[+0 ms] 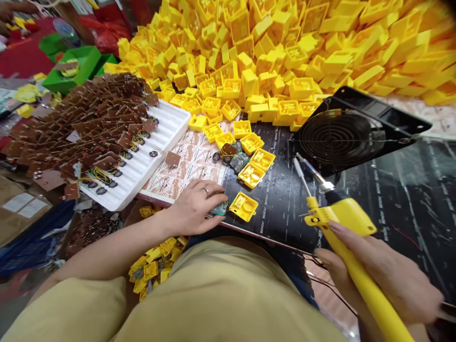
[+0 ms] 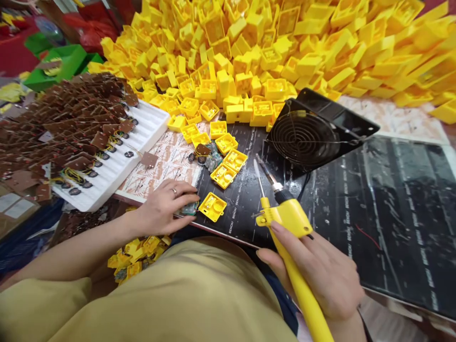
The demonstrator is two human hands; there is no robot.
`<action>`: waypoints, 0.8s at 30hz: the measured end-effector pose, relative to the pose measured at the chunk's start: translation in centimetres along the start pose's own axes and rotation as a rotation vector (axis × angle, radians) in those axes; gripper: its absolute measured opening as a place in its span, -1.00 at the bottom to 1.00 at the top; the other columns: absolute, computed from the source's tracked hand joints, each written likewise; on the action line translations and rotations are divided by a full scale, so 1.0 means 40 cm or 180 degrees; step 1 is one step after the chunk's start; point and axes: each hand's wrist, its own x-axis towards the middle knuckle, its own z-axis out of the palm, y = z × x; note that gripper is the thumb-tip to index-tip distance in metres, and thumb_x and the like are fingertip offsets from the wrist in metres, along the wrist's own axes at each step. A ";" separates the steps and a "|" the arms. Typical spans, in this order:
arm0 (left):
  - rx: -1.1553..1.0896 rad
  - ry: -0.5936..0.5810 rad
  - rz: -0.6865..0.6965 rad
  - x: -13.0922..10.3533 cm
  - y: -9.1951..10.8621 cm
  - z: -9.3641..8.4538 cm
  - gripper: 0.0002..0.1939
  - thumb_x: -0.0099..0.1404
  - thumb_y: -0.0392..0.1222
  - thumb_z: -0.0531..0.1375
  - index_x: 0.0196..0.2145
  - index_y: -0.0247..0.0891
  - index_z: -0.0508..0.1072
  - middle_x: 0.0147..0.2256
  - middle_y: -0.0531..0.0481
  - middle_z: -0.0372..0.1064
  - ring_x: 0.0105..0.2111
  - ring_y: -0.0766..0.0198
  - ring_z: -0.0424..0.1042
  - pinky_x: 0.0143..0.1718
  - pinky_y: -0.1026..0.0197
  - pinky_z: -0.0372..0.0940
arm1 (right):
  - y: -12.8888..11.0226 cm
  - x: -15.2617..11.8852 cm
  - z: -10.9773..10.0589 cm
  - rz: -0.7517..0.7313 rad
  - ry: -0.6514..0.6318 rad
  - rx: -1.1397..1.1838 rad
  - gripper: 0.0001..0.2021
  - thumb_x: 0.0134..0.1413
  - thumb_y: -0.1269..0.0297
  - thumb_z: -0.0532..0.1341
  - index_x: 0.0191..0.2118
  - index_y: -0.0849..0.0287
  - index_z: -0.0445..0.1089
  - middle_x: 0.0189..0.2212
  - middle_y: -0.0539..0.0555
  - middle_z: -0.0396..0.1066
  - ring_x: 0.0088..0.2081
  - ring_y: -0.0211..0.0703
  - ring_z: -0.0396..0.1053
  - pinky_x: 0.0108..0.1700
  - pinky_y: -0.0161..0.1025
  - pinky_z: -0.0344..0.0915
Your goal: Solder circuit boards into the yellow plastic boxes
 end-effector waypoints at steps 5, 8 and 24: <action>0.0471 -0.0129 0.0217 0.111 -0.051 -0.005 -0.79 0.38 -0.24 0.09 -0.19 -0.26 0.53 -0.12 -0.13 0.57 -0.09 0.11 0.50 0.01 0.03 0.33 | -0.026 0.009 0.027 -0.0142 0.0371 0.0202 -0.32 0.13 0.49 0.35 0.34 0.13 0.18 -0.27 -0.04 0.57 -0.34 -0.24 0.52 -0.16 -0.33 0.46; 0.0656 -0.0815 0.0128 0.211 -0.089 -0.033 -0.47 0.29 -0.16 0.20 0.20 -0.25 0.35 0.35 -0.29 0.14 0.33 -0.13 0.15 0.26 -0.16 0.13 | -0.024 0.009 0.028 -0.0109 0.0481 0.0188 -0.34 0.10 0.51 0.36 0.31 0.11 0.23 -0.30 -0.07 0.56 -0.38 -0.28 0.49 -0.17 -0.34 0.44; 0.0683 -0.1331 0.0218 0.171 0.000 -0.036 -0.57 0.40 -0.18 0.05 0.19 -0.20 0.37 0.21 -0.25 0.33 0.29 -0.07 0.20 0.07 -0.08 0.25 | -0.010 0.003 0.022 -0.0006 0.0580 0.0286 -0.26 0.04 0.58 0.38 0.33 0.10 0.21 -0.36 -0.08 0.49 -0.41 -0.32 0.40 -0.18 -0.38 0.39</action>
